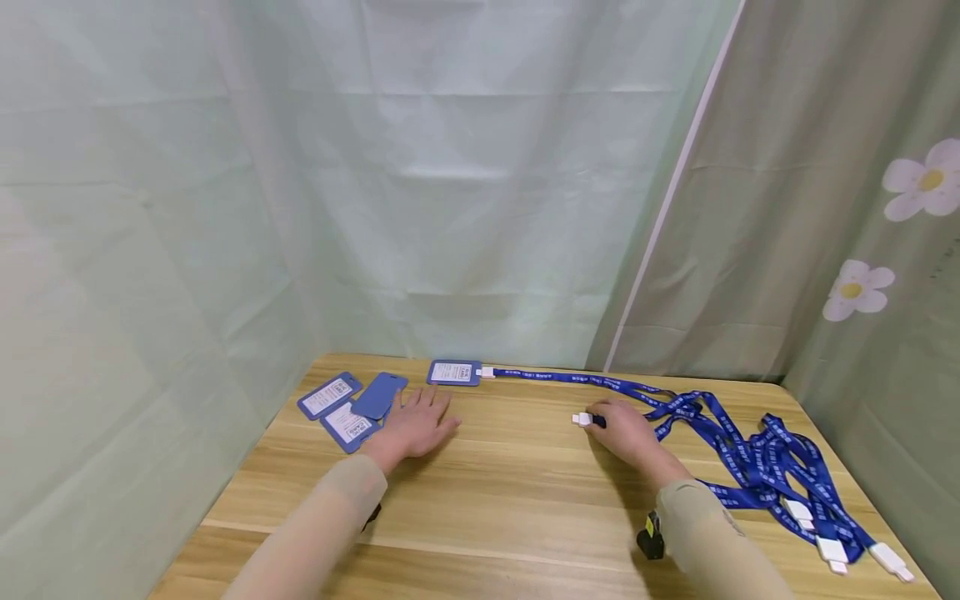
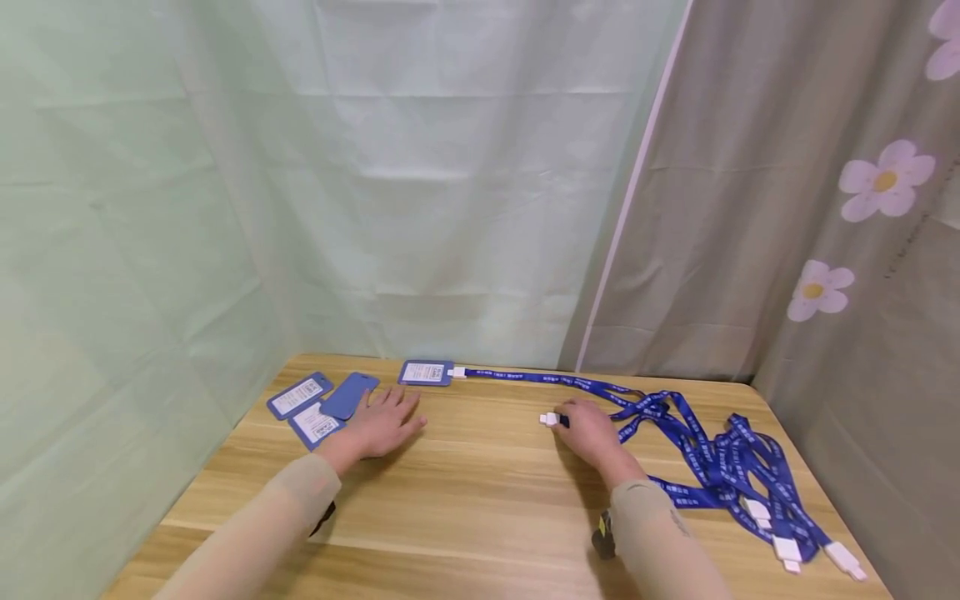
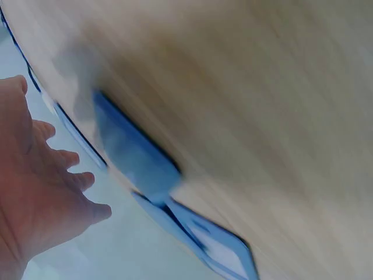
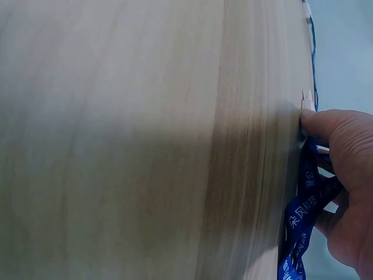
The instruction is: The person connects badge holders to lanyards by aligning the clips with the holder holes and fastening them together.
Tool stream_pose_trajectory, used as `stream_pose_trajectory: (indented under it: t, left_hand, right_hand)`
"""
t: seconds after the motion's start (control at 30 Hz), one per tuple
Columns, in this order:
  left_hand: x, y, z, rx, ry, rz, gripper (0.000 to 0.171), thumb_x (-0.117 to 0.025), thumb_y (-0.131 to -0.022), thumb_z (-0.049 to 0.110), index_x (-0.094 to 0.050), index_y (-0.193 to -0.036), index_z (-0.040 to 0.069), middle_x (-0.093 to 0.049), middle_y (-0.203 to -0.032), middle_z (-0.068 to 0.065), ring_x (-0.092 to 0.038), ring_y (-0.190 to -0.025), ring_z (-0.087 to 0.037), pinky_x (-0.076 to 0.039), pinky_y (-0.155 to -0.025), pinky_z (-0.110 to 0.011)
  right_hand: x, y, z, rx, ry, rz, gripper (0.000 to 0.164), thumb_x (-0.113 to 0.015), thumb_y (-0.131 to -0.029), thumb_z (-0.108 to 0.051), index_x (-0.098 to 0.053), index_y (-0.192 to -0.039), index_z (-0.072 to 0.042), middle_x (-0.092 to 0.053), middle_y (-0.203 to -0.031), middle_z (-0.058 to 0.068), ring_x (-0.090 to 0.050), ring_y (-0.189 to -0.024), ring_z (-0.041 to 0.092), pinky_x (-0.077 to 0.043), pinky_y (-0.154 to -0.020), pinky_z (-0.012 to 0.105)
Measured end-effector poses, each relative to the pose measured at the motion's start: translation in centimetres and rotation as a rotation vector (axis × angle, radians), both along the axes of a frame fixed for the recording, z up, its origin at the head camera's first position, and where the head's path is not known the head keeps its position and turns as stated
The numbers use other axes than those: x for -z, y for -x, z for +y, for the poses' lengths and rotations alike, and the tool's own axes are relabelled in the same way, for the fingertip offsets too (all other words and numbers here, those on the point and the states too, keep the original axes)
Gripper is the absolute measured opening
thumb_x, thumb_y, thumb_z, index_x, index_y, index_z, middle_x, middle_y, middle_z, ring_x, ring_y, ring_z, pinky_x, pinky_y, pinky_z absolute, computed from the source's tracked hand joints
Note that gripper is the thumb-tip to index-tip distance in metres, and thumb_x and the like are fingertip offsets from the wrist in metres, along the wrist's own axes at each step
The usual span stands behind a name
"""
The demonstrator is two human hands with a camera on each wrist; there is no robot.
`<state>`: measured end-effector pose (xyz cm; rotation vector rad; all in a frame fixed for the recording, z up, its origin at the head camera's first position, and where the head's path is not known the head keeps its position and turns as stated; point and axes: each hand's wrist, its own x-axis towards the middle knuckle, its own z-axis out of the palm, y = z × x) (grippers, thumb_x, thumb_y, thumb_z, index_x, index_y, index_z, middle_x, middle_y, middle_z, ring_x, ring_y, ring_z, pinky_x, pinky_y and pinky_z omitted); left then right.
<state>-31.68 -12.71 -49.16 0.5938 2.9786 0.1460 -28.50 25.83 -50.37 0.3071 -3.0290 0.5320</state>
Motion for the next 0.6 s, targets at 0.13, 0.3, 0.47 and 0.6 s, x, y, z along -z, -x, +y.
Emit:
stream_pose_trajectory:
  t: [0.13,0.3,0.47,0.6]
  left_hand:
    - [-0.5,0.5,-2.2,-0.109,-0.015,-0.021,0.070,-0.037,-0.107,0.055,-0.034,-0.160,0.008,-0.024,-0.164,-0.026,-0.016,-0.151,-0.049,-0.005,-0.117,-0.072]
    - [-0.8,0.9,-4.5,-0.228,-0.026,-0.048,0.073,-0.038,-0.107,0.055,-0.031,-0.161,0.006,-0.020,-0.165,-0.029,-0.014,-0.150,-0.051,-0.004,-0.117,-0.072]
    - [-0.9,1.1,-5.7,-0.280,-0.031,-0.087,0.075,-0.035,-0.107,0.056,-0.028,-0.162,0.006,-0.018,-0.164,-0.030,-0.013,-0.150,-0.053,-0.001,-0.116,-0.072]
    - [-1.0,1.2,-5.9,-0.281,-0.040,-0.110,0.075,-0.033,-0.107,0.057,-0.029,-0.161,0.005,-0.019,-0.164,-0.031,-0.013,-0.149,-0.054,-0.001,-0.116,-0.072]
  right_hand:
    - [0.0,0.0,0.2,0.009,-0.011,-0.026,0.042,-0.070,-0.099,-0.027,-0.068,-0.133,-0.003,-0.059,-0.140,0.021,-0.051,-0.131,0.045,-0.041,-0.107,0.060]
    - [0.1,0.0,0.2,0.001,-0.015,-0.012,0.041,-0.071,-0.099,-0.026,-0.068,-0.133,-0.004,-0.058,-0.141,0.021,-0.051,-0.131,0.045,-0.041,-0.107,0.061]
    - [0.1,0.0,0.2,-0.029,-0.012,0.015,0.041,-0.072,-0.098,-0.024,-0.067,-0.135,-0.006,-0.062,-0.138,0.019,-0.054,-0.129,0.044,-0.042,-0.107,0.060]
    - [0.1,0.0,0.2,-0.033,-0.012,0.006,0.039,-0.071,-0.098,-0.022,-0.068,-0.134,-0.006,-0.060,-0.141,0.020,-0.052,-0.131,0.045,-0.040,-0.109,0.059]
